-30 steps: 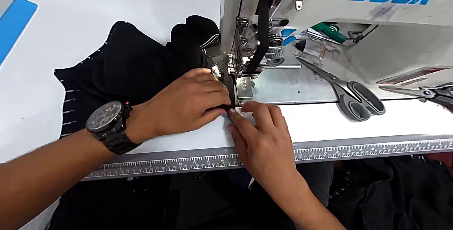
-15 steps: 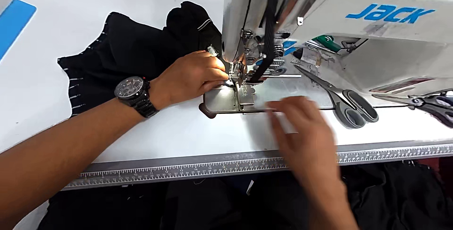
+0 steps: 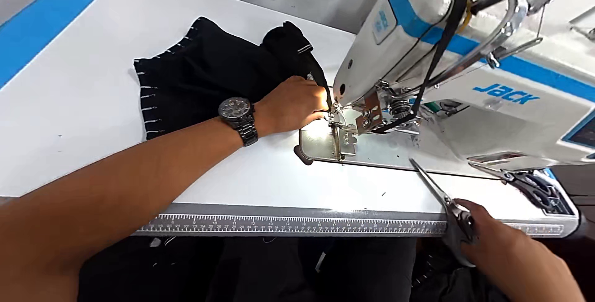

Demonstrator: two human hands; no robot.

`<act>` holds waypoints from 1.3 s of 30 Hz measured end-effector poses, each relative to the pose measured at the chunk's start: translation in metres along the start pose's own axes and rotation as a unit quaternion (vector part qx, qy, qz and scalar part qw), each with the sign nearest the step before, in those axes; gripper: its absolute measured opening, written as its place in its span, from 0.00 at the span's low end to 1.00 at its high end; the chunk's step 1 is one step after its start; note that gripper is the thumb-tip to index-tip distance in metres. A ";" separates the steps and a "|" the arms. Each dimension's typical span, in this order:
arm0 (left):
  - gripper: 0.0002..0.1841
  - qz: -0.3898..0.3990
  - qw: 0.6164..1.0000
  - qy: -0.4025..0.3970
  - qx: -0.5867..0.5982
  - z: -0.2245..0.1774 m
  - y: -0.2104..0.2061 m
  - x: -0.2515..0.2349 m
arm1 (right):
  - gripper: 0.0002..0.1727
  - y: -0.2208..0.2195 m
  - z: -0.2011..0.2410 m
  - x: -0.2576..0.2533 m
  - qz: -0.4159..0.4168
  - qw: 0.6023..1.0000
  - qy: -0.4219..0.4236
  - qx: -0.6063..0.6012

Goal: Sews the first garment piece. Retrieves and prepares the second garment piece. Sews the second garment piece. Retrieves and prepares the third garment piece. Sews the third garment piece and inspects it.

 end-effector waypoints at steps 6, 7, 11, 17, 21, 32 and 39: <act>0.12 0.025 0.999 -0.019 0.024 -0.004 0.014 0.007 | 0.42 -0.010 0.069 0.039 -0.044 0.903 0.228 -0.362; 0.11 0.040 0.998 -0.030 0.047 -0.003 0.018 0.011 | 0.45 -0.016 0.093 0.043 -0.013 0.849 0.267 -0.457; 0.11 0.123 0.981 -0.038 0.147 0.007 0.029 0.025 | 0.42 -0.041 0.176 0.042 0.156 0.730 0.289 -0.599; 0.11 0.156 0.971 -0.022 0.181 0.010 0.029 0.026 | 0.38 -0.030 0.201 -0.021 0.240 0.739 0.174 -0.605; 0.10 0.161 0.968 -0.017 0.191 0.012 0.028 0.026 | 0.32 -0.019 0.207 -0.040 0.232 0.780 0.156 -0.560; 0.22 0.134 0.927 0.290 -0.197 -0.021 0.038 0.062 | 0.32 0.015 0.019 -0.014 -0.113 0.973 0.104 -0.171; 0.06 0.095 0.943 0.263 -0.182 -0.055 0.122 0.084 | 0.13 0.028 0.081 0.010 -0.328 0.917 0.196 -0.115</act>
Point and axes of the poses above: each hand's wrist, its own x-axis away from the middle knuckle, its own y-axis out of the back of the hand, z = x × y, the point moved 9 cm from there along -x, towards the middle knuckle, and after that the axes turned 13 degrees about y, right-handed, at the moved point
